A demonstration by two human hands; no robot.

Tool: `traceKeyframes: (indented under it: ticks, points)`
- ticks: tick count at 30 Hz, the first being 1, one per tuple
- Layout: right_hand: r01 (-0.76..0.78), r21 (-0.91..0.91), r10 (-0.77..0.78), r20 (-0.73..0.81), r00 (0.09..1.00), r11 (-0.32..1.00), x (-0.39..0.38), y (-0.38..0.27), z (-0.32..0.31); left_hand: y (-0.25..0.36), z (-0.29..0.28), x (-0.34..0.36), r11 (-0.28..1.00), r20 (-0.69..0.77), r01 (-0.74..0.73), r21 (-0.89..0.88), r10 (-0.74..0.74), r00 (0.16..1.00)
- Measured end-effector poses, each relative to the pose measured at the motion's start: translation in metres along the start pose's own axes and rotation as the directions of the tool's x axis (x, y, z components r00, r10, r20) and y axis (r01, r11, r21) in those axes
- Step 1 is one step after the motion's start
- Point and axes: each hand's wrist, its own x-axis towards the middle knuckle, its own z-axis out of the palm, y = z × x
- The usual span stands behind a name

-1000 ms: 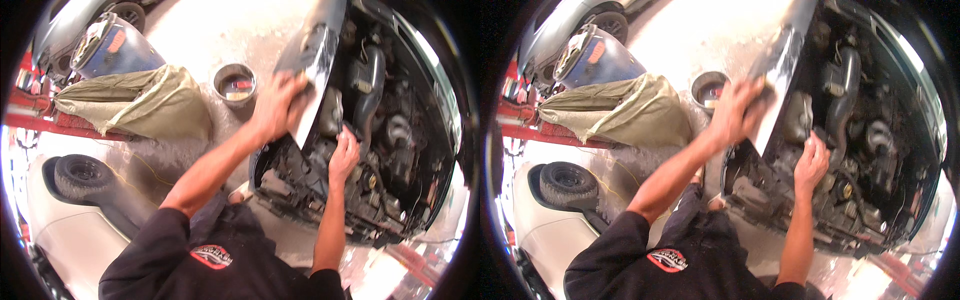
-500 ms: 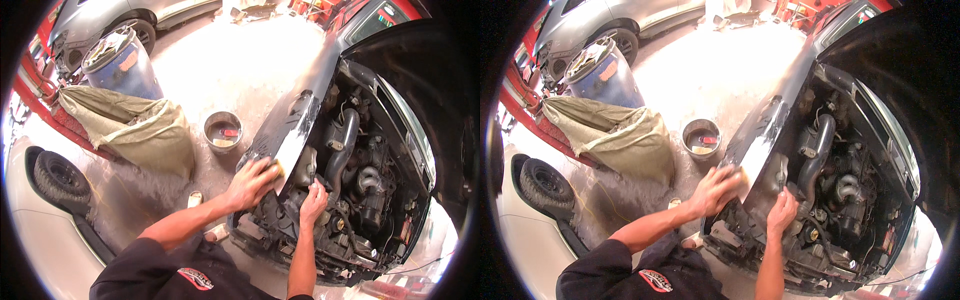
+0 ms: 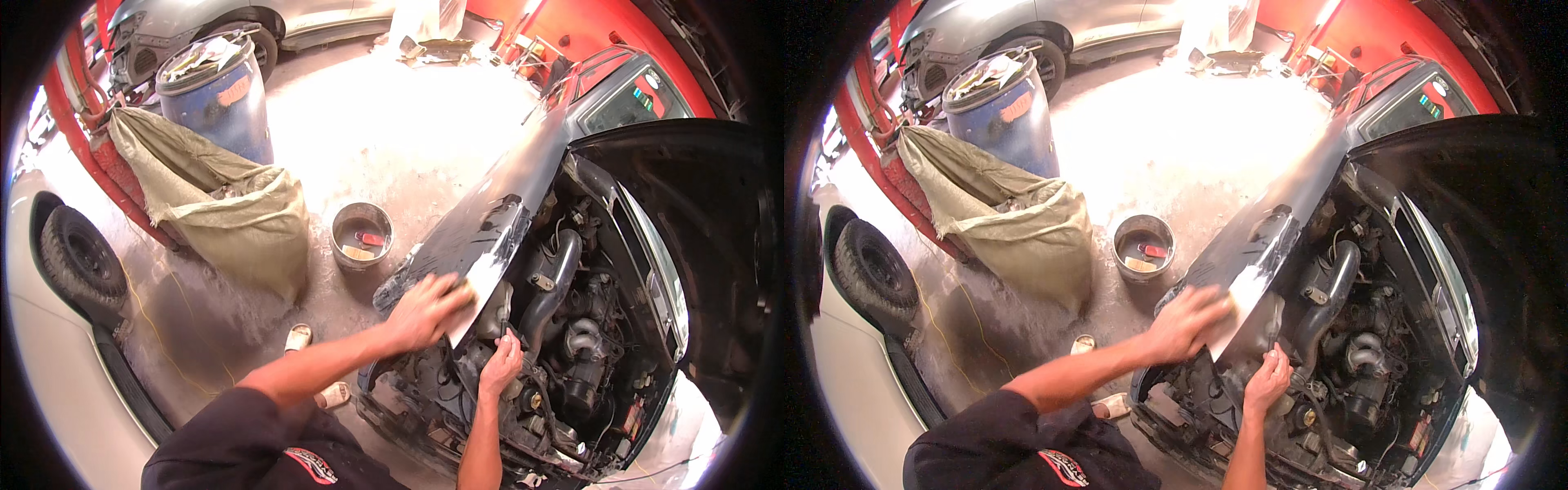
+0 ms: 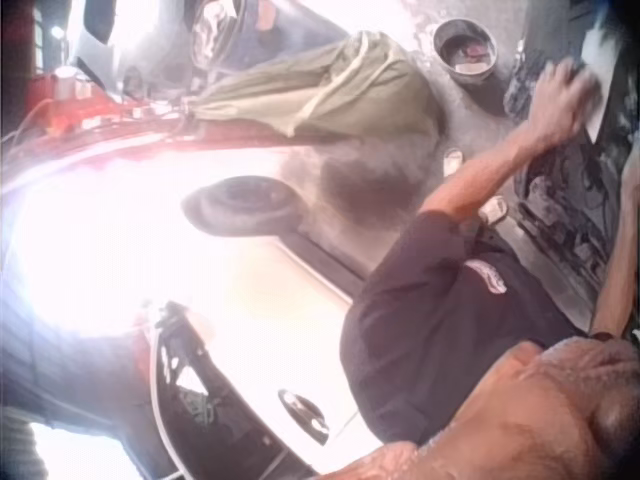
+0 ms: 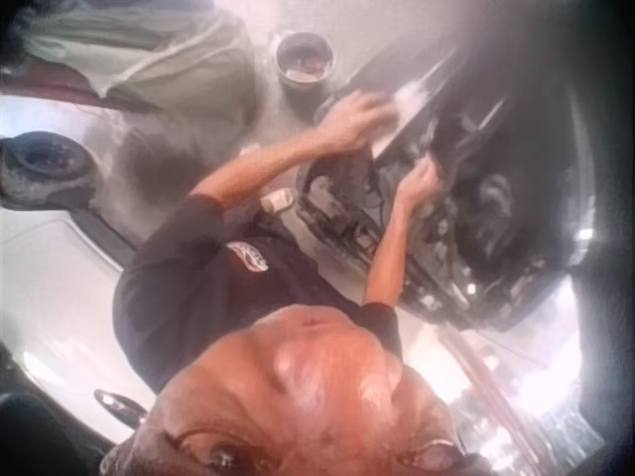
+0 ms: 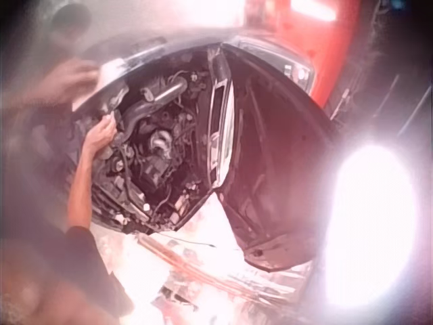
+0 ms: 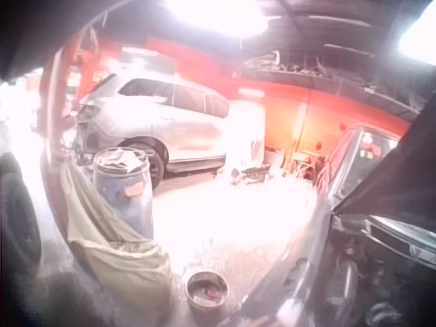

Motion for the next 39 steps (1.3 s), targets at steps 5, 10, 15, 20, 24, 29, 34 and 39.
traceKeyframes:
  ticks: [5,10,15,20,24,29,34,39]
  points:
    - [0.028,-0.028,-0.028,0.015,0.999,0.999,0.000,-0.001,-0.002,-0.010,0.014,0.029,0.990,-0.150,0.079,-0.118,-0.096,0.984]
    - [0.033,-0.056,-0.032,0.019,0.999,0.998,0.001,-0.002,-0.003,0.000,0.001,-0.024,0.999,0.017,0.015,-0.051,-0.015,1.000]
    - [0.005,-0.070,-0.005,0.006,1.000,0.998,0.001,-0.001,-0.001,-0.024,0.019,0.027,0.994,-0.091,-0.029,-0.109,0.019,0.996]
    - [0.002,-0.024,-0.003,-0.020,1.000,1.000,0.000,0.001,0.000,-0.021,0.010,0.000,0.989,-0.061,-0.099,-0.114,0.092,0.994]
    - [-0.116,0.034,0.117,-0.033,0.993,0.993,0.000,0.002,0.001,-0.026,-0.001,-0.017,0.951,-0.067,-0.225,-0.213,0.216,0.974]
    - [-0.078,-0.135,0.071,-0.053,0.996,0.988,-0.001,0.005,-0.001,-0.052,-0.009,0.040,0.959,0.032,-0.144,-0.244,0.156,0.987]
    - [-0.154,-0.159,0.147,-0.058,0.987,0.975,-0.001,0.007,-0.003,-0.056,-0.037,-0.006,0.879,0.074,-0.362,-0.309,0.402,0.913]
    - [-0.136,-0.225,0.129,-0.045,0.991,0.965,-0.002,0.006,-0.005,-0.077,0.004,0.036,0.910,0.069,-0.270,-0.313,0.306,0.950]
